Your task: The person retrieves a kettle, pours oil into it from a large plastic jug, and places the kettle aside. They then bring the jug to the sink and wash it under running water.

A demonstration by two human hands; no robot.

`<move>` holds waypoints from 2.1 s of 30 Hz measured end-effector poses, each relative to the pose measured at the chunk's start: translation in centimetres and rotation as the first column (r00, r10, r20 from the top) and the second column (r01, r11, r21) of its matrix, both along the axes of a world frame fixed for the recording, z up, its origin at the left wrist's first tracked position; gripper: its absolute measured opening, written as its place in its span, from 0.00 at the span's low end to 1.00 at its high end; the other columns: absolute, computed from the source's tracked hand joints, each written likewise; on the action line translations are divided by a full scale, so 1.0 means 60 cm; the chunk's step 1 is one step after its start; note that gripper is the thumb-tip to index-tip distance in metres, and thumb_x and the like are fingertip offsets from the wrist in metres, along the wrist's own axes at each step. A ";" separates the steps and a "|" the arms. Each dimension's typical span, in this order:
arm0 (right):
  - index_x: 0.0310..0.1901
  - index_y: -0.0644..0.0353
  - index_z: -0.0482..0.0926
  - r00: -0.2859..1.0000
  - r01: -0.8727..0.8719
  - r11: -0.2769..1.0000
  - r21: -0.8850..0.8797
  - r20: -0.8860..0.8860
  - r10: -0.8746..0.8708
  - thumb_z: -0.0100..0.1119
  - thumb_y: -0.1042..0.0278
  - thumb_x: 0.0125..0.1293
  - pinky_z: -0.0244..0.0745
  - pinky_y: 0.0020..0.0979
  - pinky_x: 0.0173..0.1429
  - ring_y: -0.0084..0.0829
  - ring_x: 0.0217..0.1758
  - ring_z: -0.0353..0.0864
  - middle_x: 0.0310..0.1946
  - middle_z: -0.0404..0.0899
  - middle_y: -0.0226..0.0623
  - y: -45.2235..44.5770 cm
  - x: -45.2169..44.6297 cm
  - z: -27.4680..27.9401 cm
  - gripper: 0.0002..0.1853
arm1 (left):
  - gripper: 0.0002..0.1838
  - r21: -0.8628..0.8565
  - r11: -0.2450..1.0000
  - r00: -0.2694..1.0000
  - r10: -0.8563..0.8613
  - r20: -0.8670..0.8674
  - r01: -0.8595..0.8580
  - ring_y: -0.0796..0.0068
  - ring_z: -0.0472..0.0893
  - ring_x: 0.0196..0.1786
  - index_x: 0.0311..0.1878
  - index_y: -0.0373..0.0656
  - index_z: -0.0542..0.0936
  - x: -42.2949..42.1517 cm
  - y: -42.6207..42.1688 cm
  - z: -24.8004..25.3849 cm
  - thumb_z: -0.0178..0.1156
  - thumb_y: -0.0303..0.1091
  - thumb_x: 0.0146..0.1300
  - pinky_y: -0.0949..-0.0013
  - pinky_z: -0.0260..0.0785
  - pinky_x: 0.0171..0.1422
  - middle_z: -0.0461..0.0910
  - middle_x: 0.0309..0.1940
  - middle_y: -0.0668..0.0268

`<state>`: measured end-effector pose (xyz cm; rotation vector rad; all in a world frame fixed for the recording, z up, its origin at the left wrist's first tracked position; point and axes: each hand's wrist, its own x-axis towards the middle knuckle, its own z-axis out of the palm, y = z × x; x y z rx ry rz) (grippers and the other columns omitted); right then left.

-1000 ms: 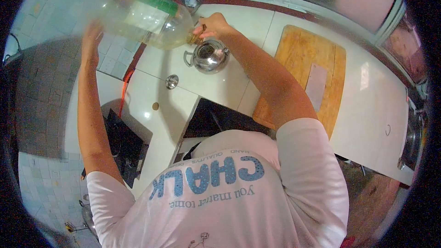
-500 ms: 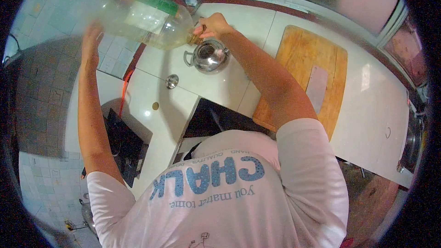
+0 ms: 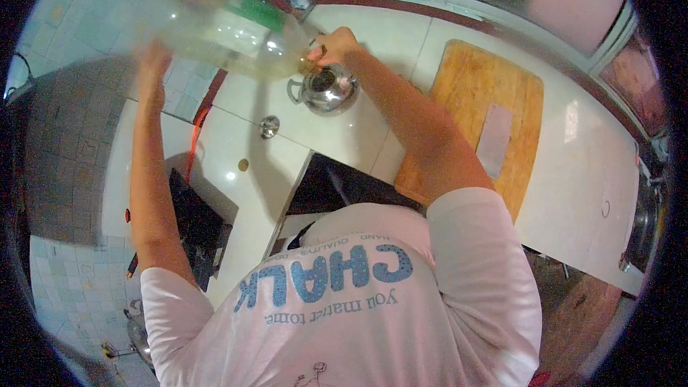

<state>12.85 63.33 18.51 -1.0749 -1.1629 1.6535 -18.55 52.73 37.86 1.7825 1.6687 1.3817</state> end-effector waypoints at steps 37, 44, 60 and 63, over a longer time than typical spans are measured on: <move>0.31 0.74 0.76 0.965 0.227 0.970 0.091 -0.158 -0.211 0.49 0.69 0.66 0.81 0.30 0.29 0.32 0.25 0.82 0.26 0.79 0.43 -0.070 -0.014 -0.035 0.14 | 0.31 0.347 0.938 0.975 0.075 -0.211 0.003 0.65 0.71 0.54 0.56 0.39 0.69 0.066 -0.041 -0.047 0.63 0.49 0.54 0.66 0.64 0.56 0.72 0.50 0.57; 0.32 0.72 0.76 0.976 0.198 0.976 0.096 -0.111 -0.187 0.49 0.68 0.66 0.80 0.28 0.29 0.31 0.27 0.82 0.27 0.79 0.42 -0.069 -0.004 -0.035 0.13 | 0.31 0.367 0.928 0.966 0.146 -0.212 -0.060 0.61 0.72 0.54 0.56 0.40 0.70 0.064 -0.022 -0.071 0.62 0.50 0.55 0.64 0.63 0.58 0.72 0.51 0.55; 0.32 0.72 0.76 0.962 0.274 0.959 0.066 -0.035 -0.272 0.48 0.69 0.66 0.81 0.27 0.30 0.31 0.25 0.81 0.24 0.79 0.43 -0.077 -0.021 -0.049 0.13 | 0.28 0.416 0.909 0.939 0.153 -0.309 -0.012 0.58 0.71 0.54 0.55 0.39 0.70 0.089 -0.005 -0.057 0.63 0.45 0.54 0.64 0.64 0.56 0.72 0.52 0.54; 0.33 0.74 0.75 0.967 0.253 0.963 0.090 0.015 -0.255 0.48 0.70 0.66 0.80 0.27 0.29 0.31 0.26 0.81 0.24 0.78 0.44 -0.067 -0.014 -0.083 0.13 | 0.28 0.288 0.955 0.927 0.174 -0.332 -0.076 0.59 0.71 0.54 0.55 0.39 0.69 0.090 -0.013 -0.089 0.63 0.46 0.55 0.64 0.65 0.55 0.71 0.52 0.54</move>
